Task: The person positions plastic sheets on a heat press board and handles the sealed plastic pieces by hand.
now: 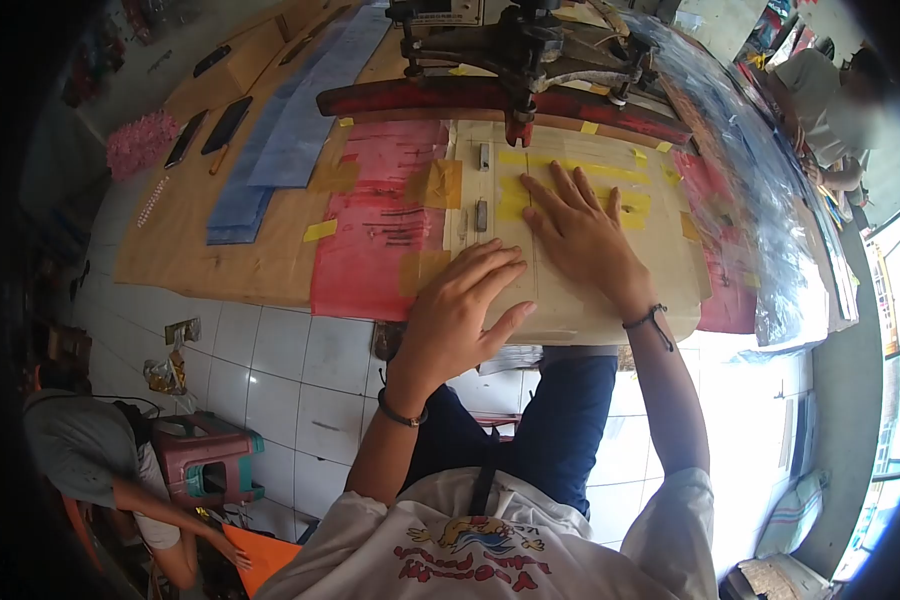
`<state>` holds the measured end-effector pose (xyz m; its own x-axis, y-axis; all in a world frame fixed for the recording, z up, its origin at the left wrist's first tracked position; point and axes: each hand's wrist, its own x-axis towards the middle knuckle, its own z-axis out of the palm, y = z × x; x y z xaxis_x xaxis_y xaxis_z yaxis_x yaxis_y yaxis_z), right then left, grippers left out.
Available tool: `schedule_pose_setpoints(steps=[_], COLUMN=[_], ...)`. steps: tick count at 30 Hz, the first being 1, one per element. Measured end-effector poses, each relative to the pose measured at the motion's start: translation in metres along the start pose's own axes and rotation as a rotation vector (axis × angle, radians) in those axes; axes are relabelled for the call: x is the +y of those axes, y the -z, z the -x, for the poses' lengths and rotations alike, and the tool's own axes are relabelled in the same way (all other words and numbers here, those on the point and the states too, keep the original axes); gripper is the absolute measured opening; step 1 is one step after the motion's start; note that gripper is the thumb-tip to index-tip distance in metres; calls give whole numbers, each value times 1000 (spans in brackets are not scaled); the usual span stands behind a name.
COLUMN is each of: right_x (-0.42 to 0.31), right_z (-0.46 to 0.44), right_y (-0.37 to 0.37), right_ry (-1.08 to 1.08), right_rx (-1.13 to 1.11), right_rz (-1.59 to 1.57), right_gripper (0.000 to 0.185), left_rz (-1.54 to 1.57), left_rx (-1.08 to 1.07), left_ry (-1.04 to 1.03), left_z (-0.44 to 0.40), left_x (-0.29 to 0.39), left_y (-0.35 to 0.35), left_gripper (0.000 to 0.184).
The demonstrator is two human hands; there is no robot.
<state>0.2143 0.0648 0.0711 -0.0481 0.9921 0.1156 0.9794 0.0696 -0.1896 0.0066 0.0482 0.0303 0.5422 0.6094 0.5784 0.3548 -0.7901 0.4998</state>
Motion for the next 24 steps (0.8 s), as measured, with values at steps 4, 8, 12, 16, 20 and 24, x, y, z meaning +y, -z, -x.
schedule_pose_setpoints(steps=[4, 8, 12, 16, 20, 24], right_x=[-1, 0, -3, -2, -2, 1], right_z=[-8, -10, -10, -12, -12, -12], right_y=[-4, -6, -6, -8, -8, -9], right_ry=[6, 2, -12, -20, -19, 9], right_rx=[16, 33, 44, 50, 60, 124], right_rz=[-32, -44, -48, -50, -53, -96], right_gripper=[51, 51, 51, 50, 49, 50], left_rz=[-45, -109, -158, -186, -221, -199], left_rx=[82, 112, 127, 124, 107, 104], left_ry=[3, -19, -13, 2, 17, 23], left_z=[3, 6, 12, 18, 29, 34], left_x=[-2, -1, 4, 5, 9, 6], left_y=[-6, -9, -7, -9, -10, -13], left_gripper=[33, 32, 35, 39, 46, 51])
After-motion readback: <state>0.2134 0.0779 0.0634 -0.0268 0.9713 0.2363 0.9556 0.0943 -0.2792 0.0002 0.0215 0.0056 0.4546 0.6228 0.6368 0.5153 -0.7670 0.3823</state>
